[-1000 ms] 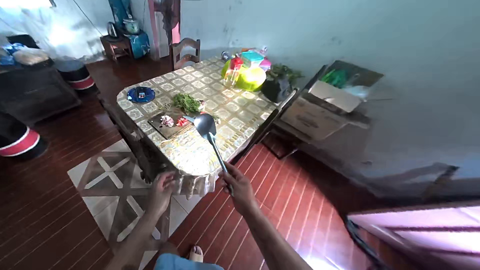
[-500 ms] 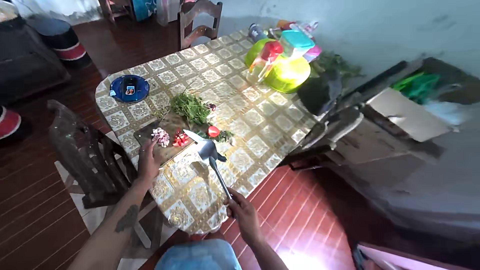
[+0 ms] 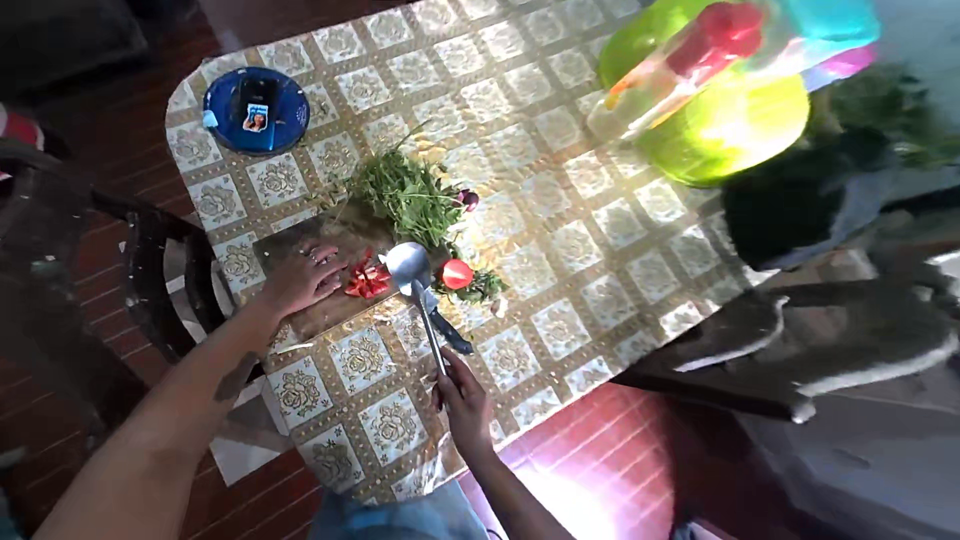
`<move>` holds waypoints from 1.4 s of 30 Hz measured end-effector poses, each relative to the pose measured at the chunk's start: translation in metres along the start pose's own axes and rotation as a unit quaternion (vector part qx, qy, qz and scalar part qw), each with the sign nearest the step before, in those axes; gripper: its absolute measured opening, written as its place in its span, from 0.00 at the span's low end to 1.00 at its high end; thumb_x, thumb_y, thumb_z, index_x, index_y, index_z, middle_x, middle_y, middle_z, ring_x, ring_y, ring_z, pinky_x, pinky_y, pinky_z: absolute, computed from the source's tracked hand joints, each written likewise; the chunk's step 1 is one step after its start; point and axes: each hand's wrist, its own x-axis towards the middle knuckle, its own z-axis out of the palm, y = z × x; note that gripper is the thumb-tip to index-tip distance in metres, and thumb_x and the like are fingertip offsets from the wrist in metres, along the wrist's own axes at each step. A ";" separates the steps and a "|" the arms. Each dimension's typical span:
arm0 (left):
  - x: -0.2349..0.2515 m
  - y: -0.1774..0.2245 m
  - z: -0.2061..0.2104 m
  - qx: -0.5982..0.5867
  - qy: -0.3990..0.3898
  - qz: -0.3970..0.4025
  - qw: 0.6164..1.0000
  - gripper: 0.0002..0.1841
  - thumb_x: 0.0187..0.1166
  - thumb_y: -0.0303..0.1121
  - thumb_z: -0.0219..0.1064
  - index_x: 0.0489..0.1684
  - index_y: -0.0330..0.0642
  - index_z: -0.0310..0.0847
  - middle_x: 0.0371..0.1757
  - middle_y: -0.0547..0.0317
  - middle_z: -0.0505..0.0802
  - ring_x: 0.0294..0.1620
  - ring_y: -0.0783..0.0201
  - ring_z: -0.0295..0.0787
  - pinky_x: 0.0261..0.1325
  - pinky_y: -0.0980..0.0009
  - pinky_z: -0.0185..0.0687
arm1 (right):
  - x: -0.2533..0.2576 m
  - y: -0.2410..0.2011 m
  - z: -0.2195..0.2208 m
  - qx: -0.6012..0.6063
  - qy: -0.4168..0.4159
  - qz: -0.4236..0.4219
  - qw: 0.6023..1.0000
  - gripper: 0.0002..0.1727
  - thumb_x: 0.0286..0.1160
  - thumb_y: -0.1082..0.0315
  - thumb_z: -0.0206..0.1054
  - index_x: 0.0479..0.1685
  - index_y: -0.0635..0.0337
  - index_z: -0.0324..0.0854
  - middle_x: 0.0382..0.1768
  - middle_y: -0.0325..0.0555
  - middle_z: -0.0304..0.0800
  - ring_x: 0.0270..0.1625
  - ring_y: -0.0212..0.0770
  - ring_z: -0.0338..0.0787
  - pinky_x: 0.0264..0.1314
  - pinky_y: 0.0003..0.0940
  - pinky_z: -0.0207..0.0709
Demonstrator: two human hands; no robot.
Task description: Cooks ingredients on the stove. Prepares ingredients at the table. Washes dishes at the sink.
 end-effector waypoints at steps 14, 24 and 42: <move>0.031 0.022 -0.024 -0.302 0.224 -0.307 0.874 0.12 0.84 0.31 0.62 0.53 0.29 0.84 0.42 0.52 0.91 0.38 0.66 0.87 0.45 0.67 0.84 | 0.034 -0.041 -0.021 -0.438 -0.105 -0.151 0.880 0.24 0.74 0.71 0.70 0.71 0.65 0.82 0.69 0.67 0.82 0.67 0.65 0.85 0.66 0.56 0.83; -0.022 0.065 -0.043 -0.775 0.537 -0.260 0.209 0.19 0.94 0.47 0.39 0.55 0.46 0.73 0.49 0.57 0.90 0.49 0.66 0.92 0.55 0.73 0.89 | 0.071 -0.033 0.132 -0.369 -0.403 -0.252 0.799 0.17 0.86 0.72 0.56 0.64 0.65 0.87 0.64 0.62 0.88 0.65 0.58 0.90 0.66 0.50 0.84; -0.109 0.192 -0.046 -0.793 0.473 -0.370 0.105 0.22 0.93 0.48 0.38 0.44 0.47 0.77 0.32 0.60 0.89 0.23 0.70 0.88 0.22 0.80 0.83 | 0.179 -0.099 0.149 -0.474 -0.335 -0.295 0.759 0.20 0.81 0.66 0.68 0.71 0.55 0.84 0.72 0.60 0.81 0.73 0.63 0.82 0.71 0.63 0.78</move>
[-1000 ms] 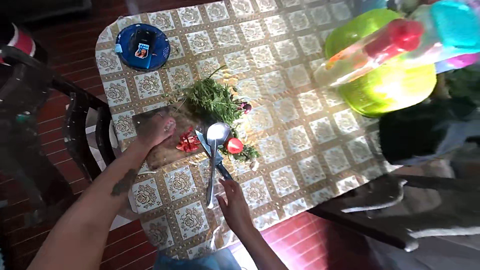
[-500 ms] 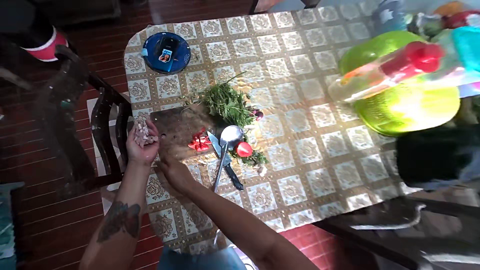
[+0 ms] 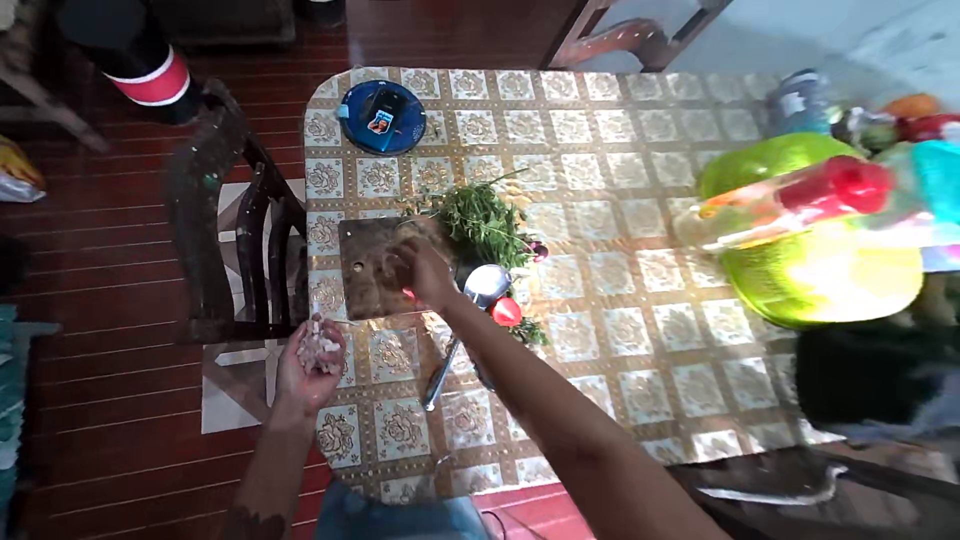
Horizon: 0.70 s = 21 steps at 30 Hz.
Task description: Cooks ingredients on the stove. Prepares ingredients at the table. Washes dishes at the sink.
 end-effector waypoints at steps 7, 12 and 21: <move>-0.019 -0.011 -0.023 0.056 0.048 -0.022 0.997 0.21 0.94 0.48 0.37 0.50 0.48 0.76 0.35 0.60 0.91 0.22 0.71 0.88 0.15 0.79 0.80 | -0.042 0.068 0.014 -0.107 0.035 -0.095 0.989 0.41 0.78 0.42 0.67 0.90 0.48 0.65 0.92 0.63 0.52 0.94 0.66 0.50 0.92 0.65 0.48; -0.024 -0.017 -0.035 0.095 0.051 -0.009 0.994 0.23 0.95 0.48 0.36 0.51 0.48 0.77 0.36 0.60 0.91 0.21 0.70 0.88 0.15 0.78 0.80 | -0.091 0.103 0.013 -0.169 0.085 -0.176 0.966 0.24 0.78 0.56 0.70 0.66 0.62 0.84 0.64 0.62 0.87 0.73 0.63 0.83 0.81 0.59 0.70; -0.025 -0.037 -0.025 0.127 0.036 -0.021 0.991 0.24 0.95 0.47 0.32 0.51 0.49 0.76 0.37 0.60 0.93 0.23 0.70 0.90 0.16 0.79 0.81 | -0.084 0.053 0.024 0.041 0.139 -0.021 0.989 0.25 0.76 0.68 0.71 0.70 0.73 0.76 0.75 0.72 0.75 0.78 0.66 0.78 0.79 0.55 0.75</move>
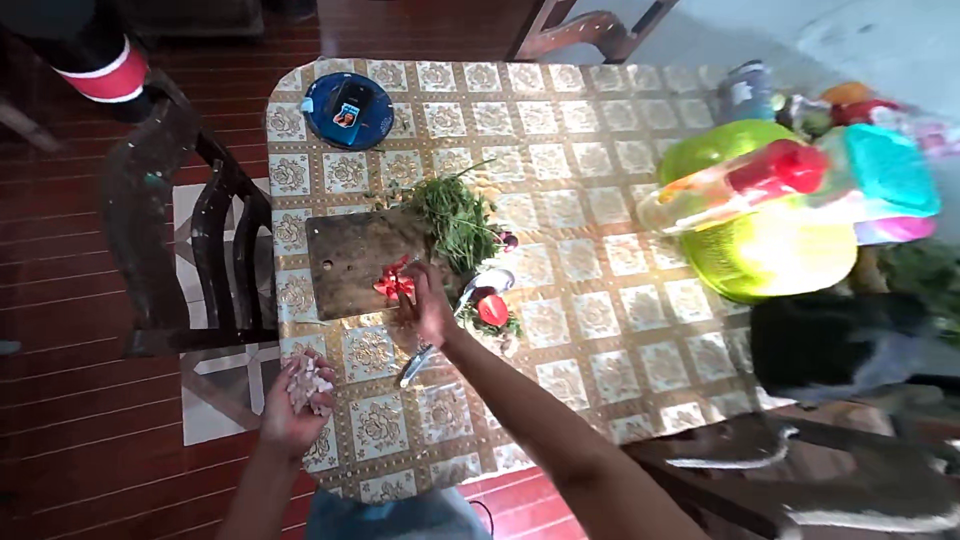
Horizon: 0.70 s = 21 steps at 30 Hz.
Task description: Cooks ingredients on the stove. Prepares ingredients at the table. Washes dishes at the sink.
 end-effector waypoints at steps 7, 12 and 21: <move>-0.002 -0.005 0.007 0.007 -0.008 -0.033 0.999 0.25 0.95 0.49 0.32 0.49 0.49 0.77 0.36 0.60 0.92 0.22 0.69 0.89 0.15 0.77 0.81 | -0.013 0.020 0.009 -0.062 0.052 0.101 0.992 0.23 0.73 0.79 0.65 0.70 0.67 0.79 0.71 0.71 0.77 0.75 0.71 0.77 0.74 0.63 0.74; 0.000 -0.002 0.002 -0.014 -0.005 -0.045 0.999 0.25 0.94 0.49 0.33 0.48 0.50 0.78 0.36 0.59 0.93 0.23 0.68 0.90 0.16 0.77 0.82 | 0.002 0.016 -0.004 -0.061 0.067 0.147 0.985 0.22 0.76 0.78 0.63 0.70 0.67 0.79 0.77 0.69 0.73 0.77 0.70 0.75 0.76 0.62 0.73; 0.002 0.000 0.000 0.007 -0.011 -0.044 0.999 0.26 0.94 0.49 0.32 0.47 0.50 0.79 0.38 0.59 0.93 0.24 0.68 0.91 0.16 0.77 0.82 | 0.043 0.012 0.043 -0.129 -0.057 0.036 0.989 0.38 0.72 0.35 0.68 0.80 0.44 0.78 0.86 0.64 0.65 0.90 0.70 0.57 0.89 0.73 0.46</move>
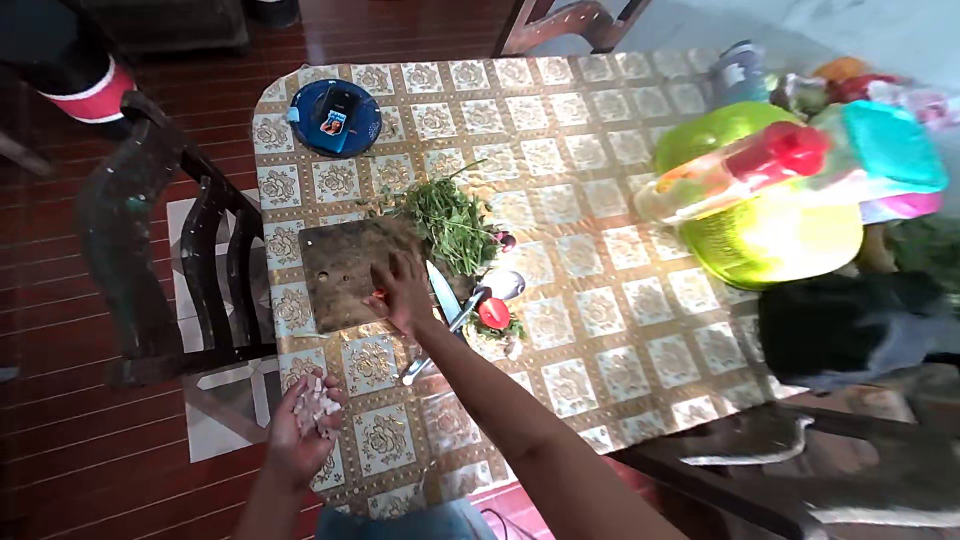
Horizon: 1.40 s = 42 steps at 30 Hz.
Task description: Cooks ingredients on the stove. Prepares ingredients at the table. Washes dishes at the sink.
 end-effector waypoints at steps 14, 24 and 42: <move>0.002 0.008 -0.016 -0.021 -0.010 0.013 1.000 0.26 0.95 0.48 0.33 0.50 0.48 0.80 0.39 0.57 0.94 0.27 0.67 0.93 0.19 0.77 0.84 | 0.017 0.012 -0.005 -0.035 0.039 -0.115 0.992 0.10 0.74 0.63 0.71 0.42 0.62 0.86 0.43 0.58 0.88 0.49 0.58 0.91 0.45 0.55 0.87; 0.027 0.006 0.046 0.193 0.040 0.048 0.979 0.21 0.96 0.41 0.37 0.58 0.43 0.77 0.39 0.58 0.91 0.24 0.68 0.86 0.18 0.77 0.78 | 0.038 0.011 -0.032 0.203 0.035 0.095 0.974 0.18 0.82 0.59 0.67 0.44 0.70 0.89 0.41 0.62 0.92 0.47 0.59 0.92 0.57 0.61 0.82; 0.147 -0.017 0.119 0.846 -0.183 0.405 0.296 0.19 0.90 0.36 0.59 0.75 0.45 0.81 0.80 0.43 0.81 0.82 0.40 0.75 0.80 0.42 0.70 | -0.029 0.021 -0.055 0.967 0.112 0.190 0.127 0.26 0.87 0.43 0.49 0.26 0.49 0.77 0.20 0.36 0.80 0.17 0.31 0.80 0.17 0.21 0.74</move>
